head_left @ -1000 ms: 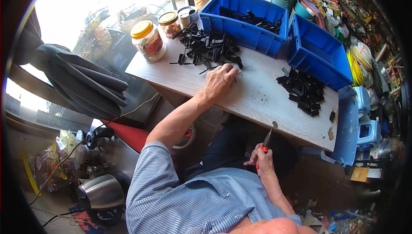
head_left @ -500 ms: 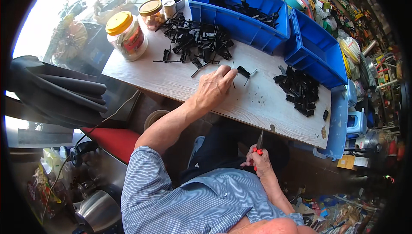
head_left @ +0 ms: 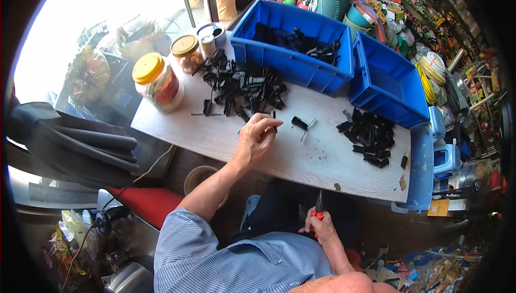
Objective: Assembling and snipping small black plastic parts at a workbench.
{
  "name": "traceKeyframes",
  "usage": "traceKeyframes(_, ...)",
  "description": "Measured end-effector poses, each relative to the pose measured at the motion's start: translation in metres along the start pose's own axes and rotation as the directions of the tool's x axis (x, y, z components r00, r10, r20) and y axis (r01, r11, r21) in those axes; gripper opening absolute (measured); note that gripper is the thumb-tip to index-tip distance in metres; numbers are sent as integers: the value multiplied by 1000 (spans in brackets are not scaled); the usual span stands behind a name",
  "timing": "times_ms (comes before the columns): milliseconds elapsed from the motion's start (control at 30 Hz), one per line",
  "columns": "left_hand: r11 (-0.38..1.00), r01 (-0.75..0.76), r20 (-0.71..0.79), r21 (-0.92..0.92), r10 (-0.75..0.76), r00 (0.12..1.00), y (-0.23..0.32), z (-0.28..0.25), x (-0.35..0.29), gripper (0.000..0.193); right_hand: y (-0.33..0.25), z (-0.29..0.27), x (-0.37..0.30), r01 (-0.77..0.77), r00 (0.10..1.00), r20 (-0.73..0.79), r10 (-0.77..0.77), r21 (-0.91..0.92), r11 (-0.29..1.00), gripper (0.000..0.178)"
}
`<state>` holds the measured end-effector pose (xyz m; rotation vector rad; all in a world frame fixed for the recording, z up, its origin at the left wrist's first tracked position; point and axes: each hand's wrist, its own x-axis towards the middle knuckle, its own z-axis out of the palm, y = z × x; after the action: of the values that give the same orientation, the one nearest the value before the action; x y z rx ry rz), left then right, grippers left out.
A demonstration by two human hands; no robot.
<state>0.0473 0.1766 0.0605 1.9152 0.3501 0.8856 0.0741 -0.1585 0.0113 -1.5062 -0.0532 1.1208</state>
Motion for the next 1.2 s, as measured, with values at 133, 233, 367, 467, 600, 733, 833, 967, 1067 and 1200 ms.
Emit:
traceKeyframes(133, 998, 64, -13, 20, -64, 998, -3, 3, -5, 21, 8, -3, -2, 29, 999, 13, -29, 16, 999, 10)
traceKeyframes(233, 994, -1, -58, 108, 8, 998, -1, 7, -6, 17, 7, -3, -6, 41, 999, 7, -41, 18, 999, 9)
traceKeyframes(367, 992, -32, -171, 121, 53, 984, 2, 8, -8, 10, 5, -8, -6, 37, 999, 6, -37, 5, 999, 9)
traceKeyframes(467, 971, 189, -157, -143, -211, 965, 15, 15, -36, 12, 7, -13, -5, 73, 997, 16, -73, 21, 997, 8)
traceKeyframes(600, 763, 435, 80, -478, -455, 887, 64, 39, -93, 26, -5, -9, -7, 174, 984, 14, -177, 142, 974, 13)
traceKeyframes(733, 589, 485, 227, -647, -458, 859, 76, 80, -147, 27, -20, 1, -11, 220, 975, -13, -223, 221, 950, 17)
traceKeyframes(833, 376, 605, 387, -702, -511, 767, 67, 107, -165, 34, -16, 6, -10, 303, 951, -151, -269, 289, 908, 20)
traceKeyframes(967, 299, 629, 434, -718, -514, 740, 58, 118, -174, 42, -3, -12, -5, 323, 944, -143, -297, 209, 923, 21)
traceKeyframes(1067, 286, 608, 413, -741, -521, 747, 58, 122, -177, 47, -3, -4, -7, 352, 928, -202, -312, 209, 912, 24)
traceKeyframes(1200, 369, 573, 349, -732, -519, 780, 59, 126, -177, 50, -9, 6, -10, 372, 916, -238, -323, 205, 905, 23)
